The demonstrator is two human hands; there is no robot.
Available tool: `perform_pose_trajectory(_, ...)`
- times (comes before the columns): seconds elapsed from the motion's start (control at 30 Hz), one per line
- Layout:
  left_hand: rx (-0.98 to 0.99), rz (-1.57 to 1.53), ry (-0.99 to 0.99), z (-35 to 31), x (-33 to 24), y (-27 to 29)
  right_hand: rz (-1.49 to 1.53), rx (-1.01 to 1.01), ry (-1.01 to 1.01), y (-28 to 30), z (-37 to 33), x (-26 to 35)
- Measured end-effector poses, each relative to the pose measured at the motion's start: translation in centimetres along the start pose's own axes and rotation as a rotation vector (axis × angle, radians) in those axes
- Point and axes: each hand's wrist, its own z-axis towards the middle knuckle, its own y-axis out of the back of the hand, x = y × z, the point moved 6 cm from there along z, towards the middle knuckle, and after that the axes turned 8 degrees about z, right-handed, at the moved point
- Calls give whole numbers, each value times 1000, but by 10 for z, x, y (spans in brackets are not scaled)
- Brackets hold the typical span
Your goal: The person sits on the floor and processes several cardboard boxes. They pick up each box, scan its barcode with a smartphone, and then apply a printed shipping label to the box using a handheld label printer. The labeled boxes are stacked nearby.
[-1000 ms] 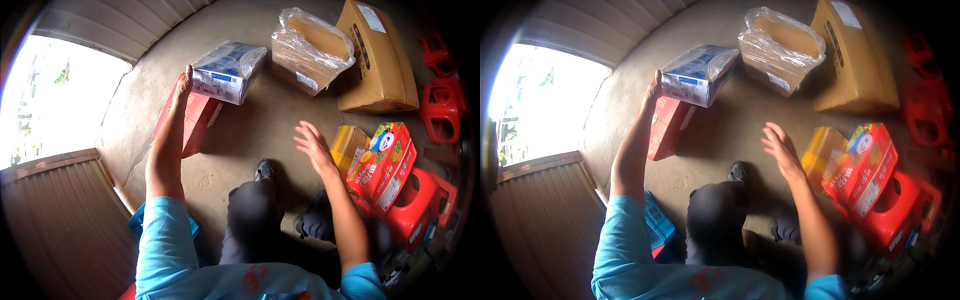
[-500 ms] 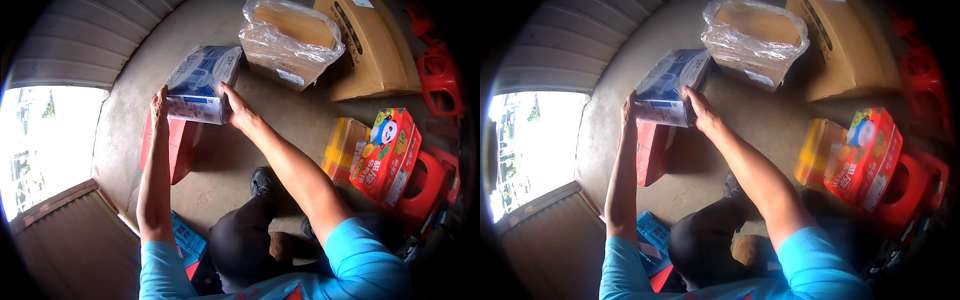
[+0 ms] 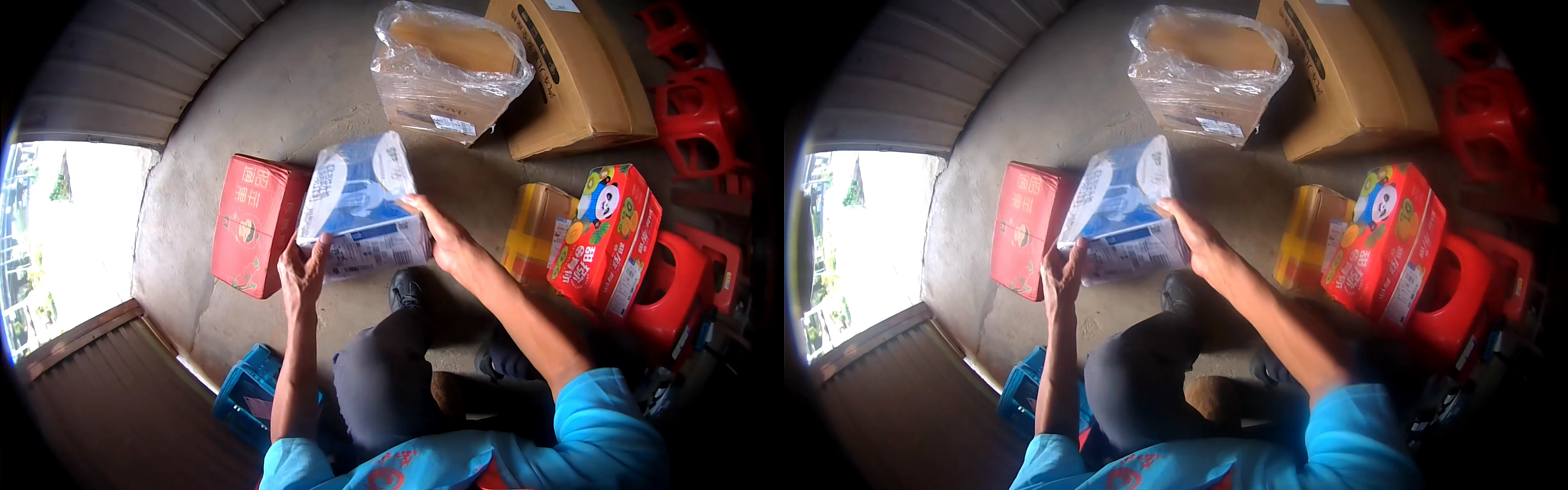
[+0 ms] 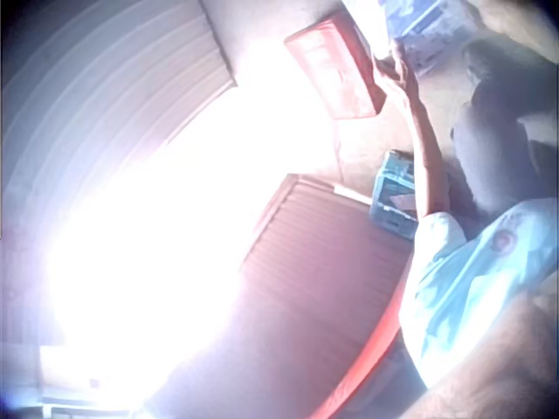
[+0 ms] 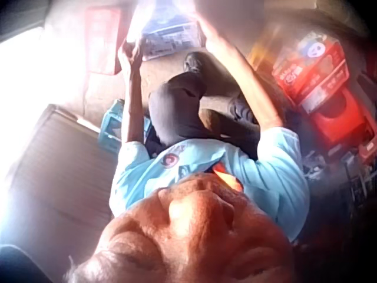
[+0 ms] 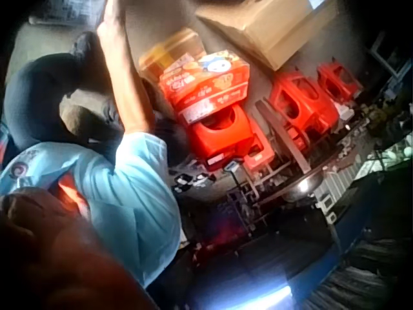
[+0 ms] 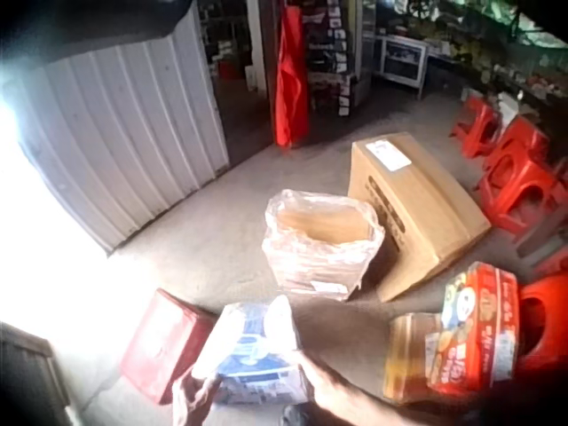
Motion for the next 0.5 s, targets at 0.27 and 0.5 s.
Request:
perform_pose_trajectory(0.27, 193, 90, -401, 1, -99, -33, 287, -129, -129, 65, -82, -14)
perform_pose_trajectory(0.5, 41, 163, -407, 62, -142, -86, 116, 7, 24, 69, -80, 50)
